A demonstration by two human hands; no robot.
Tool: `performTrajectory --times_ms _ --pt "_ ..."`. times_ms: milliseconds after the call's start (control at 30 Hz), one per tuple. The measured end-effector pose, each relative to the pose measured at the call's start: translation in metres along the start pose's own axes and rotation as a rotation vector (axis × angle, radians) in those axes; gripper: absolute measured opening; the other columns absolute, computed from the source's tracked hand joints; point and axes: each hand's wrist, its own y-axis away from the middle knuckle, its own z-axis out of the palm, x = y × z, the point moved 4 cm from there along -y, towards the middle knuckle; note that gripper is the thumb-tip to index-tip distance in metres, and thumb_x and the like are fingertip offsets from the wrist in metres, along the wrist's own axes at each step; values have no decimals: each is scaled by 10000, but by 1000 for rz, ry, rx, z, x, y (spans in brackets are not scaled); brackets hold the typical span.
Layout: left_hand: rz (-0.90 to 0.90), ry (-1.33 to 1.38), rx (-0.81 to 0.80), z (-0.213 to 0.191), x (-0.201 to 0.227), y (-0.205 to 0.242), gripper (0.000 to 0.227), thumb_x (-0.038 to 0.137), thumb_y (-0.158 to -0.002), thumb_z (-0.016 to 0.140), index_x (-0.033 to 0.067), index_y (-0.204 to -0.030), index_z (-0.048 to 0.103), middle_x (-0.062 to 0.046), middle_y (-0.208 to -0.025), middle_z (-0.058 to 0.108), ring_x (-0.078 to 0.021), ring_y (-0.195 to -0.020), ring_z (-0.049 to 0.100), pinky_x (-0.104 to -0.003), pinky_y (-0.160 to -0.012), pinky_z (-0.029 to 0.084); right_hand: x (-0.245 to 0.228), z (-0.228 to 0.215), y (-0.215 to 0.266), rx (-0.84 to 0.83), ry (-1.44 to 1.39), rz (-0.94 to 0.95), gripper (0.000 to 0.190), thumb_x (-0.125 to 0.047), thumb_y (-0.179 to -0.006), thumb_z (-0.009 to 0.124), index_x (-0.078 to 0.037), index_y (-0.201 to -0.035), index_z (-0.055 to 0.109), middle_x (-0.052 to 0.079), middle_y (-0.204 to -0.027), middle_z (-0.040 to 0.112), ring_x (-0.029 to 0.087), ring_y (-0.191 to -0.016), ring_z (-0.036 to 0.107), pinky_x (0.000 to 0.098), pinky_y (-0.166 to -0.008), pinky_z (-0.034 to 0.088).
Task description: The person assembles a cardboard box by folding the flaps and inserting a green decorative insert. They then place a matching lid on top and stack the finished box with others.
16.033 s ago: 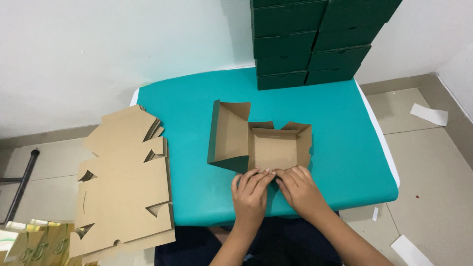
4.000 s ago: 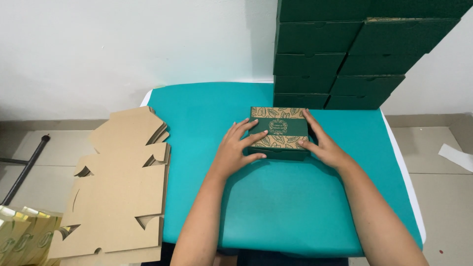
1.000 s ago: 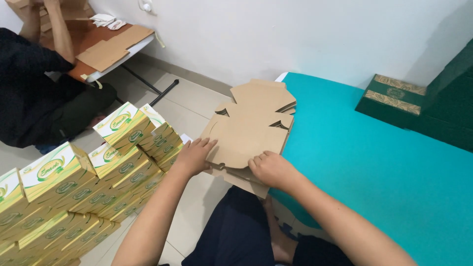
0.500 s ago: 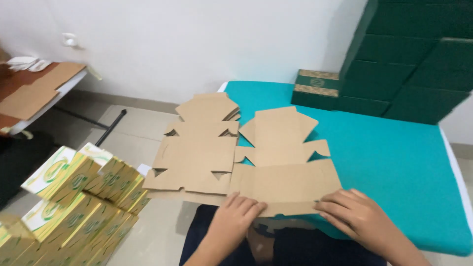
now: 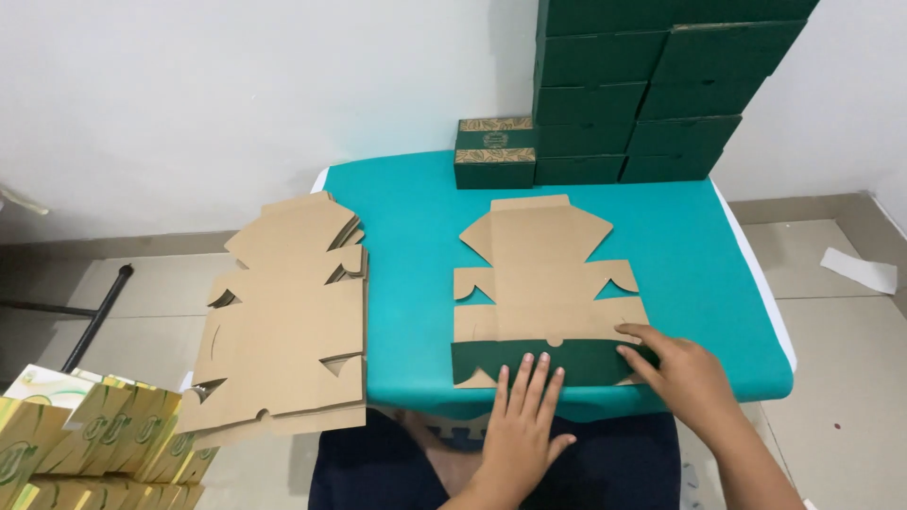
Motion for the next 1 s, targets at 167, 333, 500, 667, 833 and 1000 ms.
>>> performTrajectory --times_ms 167,333,500,667,833,1000 --pt "-2 -34 -14 14 -4 -1 1041 674 -681 607 152 -1501 236 -101 -1557 214 -295 -1440 177 -506 -1142 172 -12 32 -4 461 356 -319 379 -371 -794 629 -198 -1131 615 19 -1127 636 242 -1135 562 468 -991 390" --pt "-9 7 -31 21 -9 2 1055 615 -631 674 145 -1486 274 -103 -1556 228 -295 -1439 183 -509 -1147 153 -35 102 18 242 260 -549 520 -365 -906 453 -151 -1378 416 66 -1465 370 299 -1406 238 508 -1119 175" --pt "-41 -14 -93 14 -44 20 1112 615 -553 729 200 -1480 277 -70 -1527 262 -302 -1390 230 -462 -1114 199 -7 90 28 392 316 -527 592 -339 -905 456 -87 -1429 344 97 -1506 334 245 -1391 323 396 -1122 289" --pt "-76 -31 -104 19 -47 29 1110 624 -554 735 202 -1476 284 -79 -1535 251 -311 -1394 226 -479 -1100 213 -13 95 32 443 346 -495 595 -346 -914 427 -59 -1428 337 126 -1496 348 291 -1397 324 423 -1132 294" --pt "-115 -5 -132 26 -42 27 1021 620 -598 699 200 -1447 321 -91 -1542 230 -334 -1406 193 -523 -1095 194 -60 100 34 454 329 -628 618 -351 -905 490 -50 -1424 342 120 -1496 339 306 -1387 322 427 -1117 307" --pt "-107 125 -197 13 -47 23 899 527 -677 737 166 -1421 383 -105 -1524 262 -342 -1378 224 -529 -1067 217 -41 96 14 299 349 -793 598 -388 -868 531 -231 -1424 378 23 -1505 332 238 -1383 299 453 -1087 258"
